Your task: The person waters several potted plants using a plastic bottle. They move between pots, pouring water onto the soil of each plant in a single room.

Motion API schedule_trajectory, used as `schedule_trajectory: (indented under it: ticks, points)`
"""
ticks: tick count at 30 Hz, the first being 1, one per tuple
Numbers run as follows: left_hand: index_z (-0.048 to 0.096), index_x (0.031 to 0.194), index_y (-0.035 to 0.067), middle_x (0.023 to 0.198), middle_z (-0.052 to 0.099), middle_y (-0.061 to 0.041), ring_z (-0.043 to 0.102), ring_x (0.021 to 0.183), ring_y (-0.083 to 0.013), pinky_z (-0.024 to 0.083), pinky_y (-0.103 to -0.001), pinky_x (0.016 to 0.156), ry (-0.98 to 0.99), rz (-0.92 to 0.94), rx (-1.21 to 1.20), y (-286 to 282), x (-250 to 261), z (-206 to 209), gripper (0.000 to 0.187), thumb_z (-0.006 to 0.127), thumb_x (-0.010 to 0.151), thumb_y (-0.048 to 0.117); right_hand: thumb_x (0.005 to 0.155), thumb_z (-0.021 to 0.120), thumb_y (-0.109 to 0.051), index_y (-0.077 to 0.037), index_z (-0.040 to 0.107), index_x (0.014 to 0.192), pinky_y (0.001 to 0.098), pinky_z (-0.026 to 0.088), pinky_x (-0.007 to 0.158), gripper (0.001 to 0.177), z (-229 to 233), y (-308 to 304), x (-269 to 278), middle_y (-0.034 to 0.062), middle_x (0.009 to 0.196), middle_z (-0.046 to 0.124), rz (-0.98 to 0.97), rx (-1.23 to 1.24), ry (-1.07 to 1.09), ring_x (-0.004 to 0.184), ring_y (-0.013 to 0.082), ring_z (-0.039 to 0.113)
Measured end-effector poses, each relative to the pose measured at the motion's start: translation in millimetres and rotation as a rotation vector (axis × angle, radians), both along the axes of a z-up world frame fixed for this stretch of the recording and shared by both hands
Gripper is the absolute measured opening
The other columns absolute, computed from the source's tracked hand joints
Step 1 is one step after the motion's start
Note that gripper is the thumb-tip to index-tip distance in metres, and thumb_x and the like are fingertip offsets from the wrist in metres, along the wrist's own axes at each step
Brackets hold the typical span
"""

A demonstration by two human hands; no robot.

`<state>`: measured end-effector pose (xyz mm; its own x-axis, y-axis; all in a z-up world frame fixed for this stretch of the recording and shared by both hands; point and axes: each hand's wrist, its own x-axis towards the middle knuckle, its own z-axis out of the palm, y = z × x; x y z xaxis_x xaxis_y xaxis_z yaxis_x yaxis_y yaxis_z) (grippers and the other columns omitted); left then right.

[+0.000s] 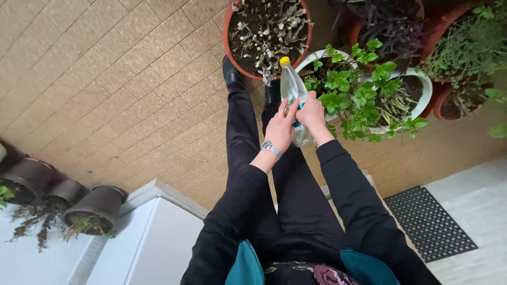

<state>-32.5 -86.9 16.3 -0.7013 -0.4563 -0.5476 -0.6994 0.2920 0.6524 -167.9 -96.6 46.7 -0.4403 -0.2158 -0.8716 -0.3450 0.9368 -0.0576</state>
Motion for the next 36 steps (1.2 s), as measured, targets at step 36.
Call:
schedule_trajectory:
  ticks: [36]
  points:
    - [0.026,0.161,0.028,0.146,0.048,-0.022,0.069,0.109,-0.0406,0.057,-0.049,0.091,-0.015,-0.078,0.106,-20,-18,-9,0.081,0.059,0.088,0.012,0.084,0.066,-0.031,0.002,0.042,0.128,0.0564,0.051,0.102,0.059,-54,30,-15,0.0327,0.122,0.065,-0.033,0.178,-0.002,0.118,0.0516,0.062]
